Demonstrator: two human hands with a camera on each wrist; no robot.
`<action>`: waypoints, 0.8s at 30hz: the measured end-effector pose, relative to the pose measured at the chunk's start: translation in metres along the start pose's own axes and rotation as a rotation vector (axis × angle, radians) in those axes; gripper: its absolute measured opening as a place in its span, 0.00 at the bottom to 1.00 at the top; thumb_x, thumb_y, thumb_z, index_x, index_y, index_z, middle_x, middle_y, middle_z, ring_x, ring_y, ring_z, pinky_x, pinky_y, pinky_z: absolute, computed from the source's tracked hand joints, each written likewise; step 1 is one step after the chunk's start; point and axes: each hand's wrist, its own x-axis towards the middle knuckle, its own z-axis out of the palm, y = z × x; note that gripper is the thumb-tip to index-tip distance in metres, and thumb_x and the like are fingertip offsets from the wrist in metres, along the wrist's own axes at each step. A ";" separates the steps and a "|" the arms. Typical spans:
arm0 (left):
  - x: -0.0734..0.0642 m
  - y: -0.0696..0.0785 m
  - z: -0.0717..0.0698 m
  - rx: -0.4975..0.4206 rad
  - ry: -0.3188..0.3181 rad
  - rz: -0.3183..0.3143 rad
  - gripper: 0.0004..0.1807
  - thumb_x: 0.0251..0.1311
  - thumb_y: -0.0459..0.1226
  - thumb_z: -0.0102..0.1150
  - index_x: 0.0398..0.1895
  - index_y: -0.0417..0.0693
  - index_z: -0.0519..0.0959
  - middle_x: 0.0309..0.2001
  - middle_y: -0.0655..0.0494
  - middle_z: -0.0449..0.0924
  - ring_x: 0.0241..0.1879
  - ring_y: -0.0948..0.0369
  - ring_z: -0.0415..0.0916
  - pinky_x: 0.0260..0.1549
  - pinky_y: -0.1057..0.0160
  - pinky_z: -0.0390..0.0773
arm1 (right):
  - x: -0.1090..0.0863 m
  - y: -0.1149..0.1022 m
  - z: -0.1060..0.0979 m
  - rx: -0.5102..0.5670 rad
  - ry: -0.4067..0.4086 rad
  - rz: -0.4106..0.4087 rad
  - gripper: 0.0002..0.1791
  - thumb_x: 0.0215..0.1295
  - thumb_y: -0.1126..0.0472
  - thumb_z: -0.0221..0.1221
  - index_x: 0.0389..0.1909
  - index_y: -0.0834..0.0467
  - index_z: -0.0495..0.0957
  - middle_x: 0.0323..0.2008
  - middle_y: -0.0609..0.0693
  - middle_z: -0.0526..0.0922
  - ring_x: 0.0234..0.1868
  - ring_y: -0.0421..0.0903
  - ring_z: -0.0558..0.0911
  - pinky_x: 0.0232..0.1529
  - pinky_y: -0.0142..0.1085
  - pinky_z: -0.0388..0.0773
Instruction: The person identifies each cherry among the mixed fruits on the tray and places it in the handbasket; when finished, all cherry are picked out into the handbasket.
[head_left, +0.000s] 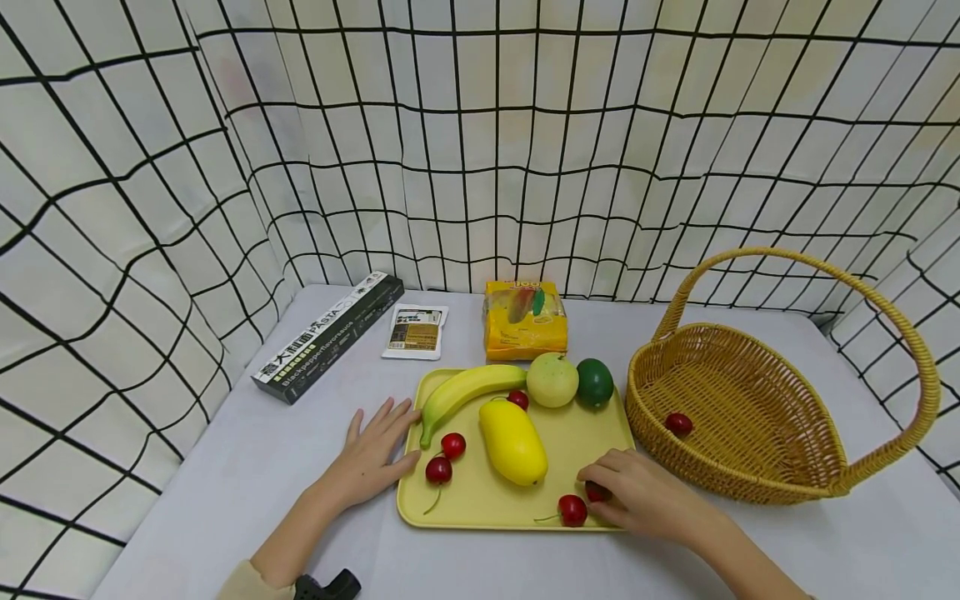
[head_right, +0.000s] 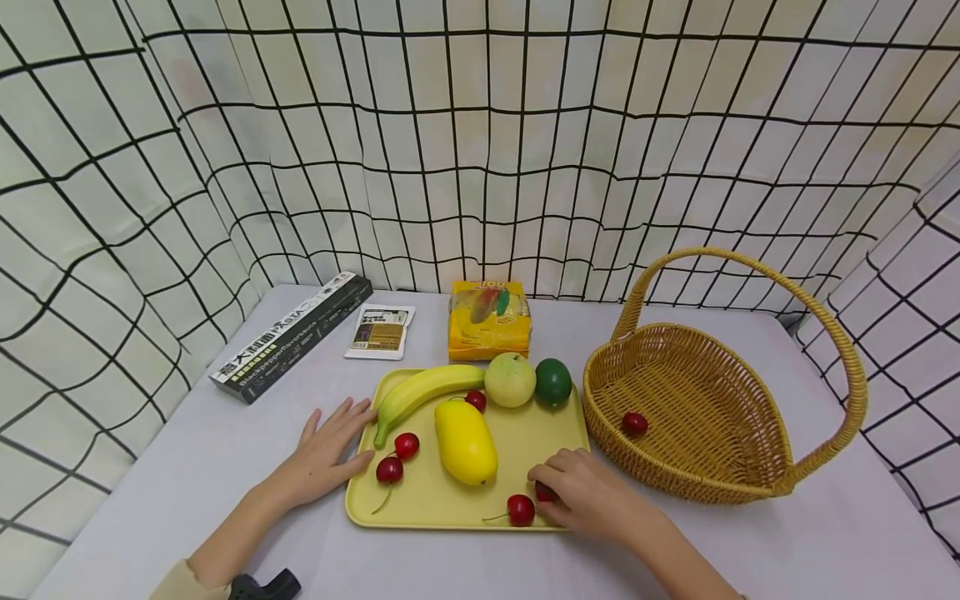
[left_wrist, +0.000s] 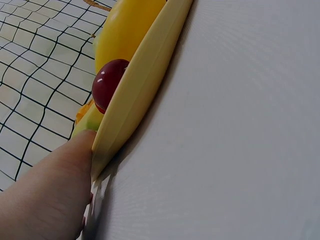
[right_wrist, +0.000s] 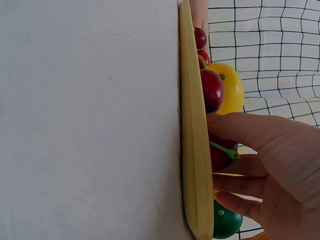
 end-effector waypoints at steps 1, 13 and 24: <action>0.000 0.000 0.000 0.000 0.000 0.000 0.34 0.60 0.53 0.50 0.67 0.49 0.61 0.68 0.48 0.56 0.68 0.47 0.45 0.60 0.38 0.31 | 0.000 0.000 0.000 -0.001 0.004 -0.002 0.15 0.50 0.58 0.66 0.40 0.53 0.78 0.33 0.40 0.78 0.32 0.35 0.73 0.33 0.30 0.74; 0.000 0.001 0.000 -0.003 -0.007 -0.004 0.34 0.60 0.52 0.51 0.67 0.49 0.61 0.68 0.48 0.55 0.68 0.47 0.45 0.60 0.38 0.31 | -0.001 -0.003 -0.006 0.039 -0.086 0.099 0.14 0.61 0.53 0.58 0.47 0.52 0.77 0.38 0.39 0.77 0.36 0.34 0.74 0.37 0.33 0.74; 0.000 0.000 0.000 -0.006 -0.007 -0.007 0.33 0.60 0.52 0.51 0.67 0.49 0.61 0.68 0.48 0.55 0.68 0.47 0.45 0.60 0.38 0.31 | 0.001 -0.010 -0.014 0.128 -0.102 0.132 0.18 0.67 0.46 0.49 0.49 0.51 0.77 0.42 0.37 0.78 0.41 0.35 0.75 0.41 0.34 0.75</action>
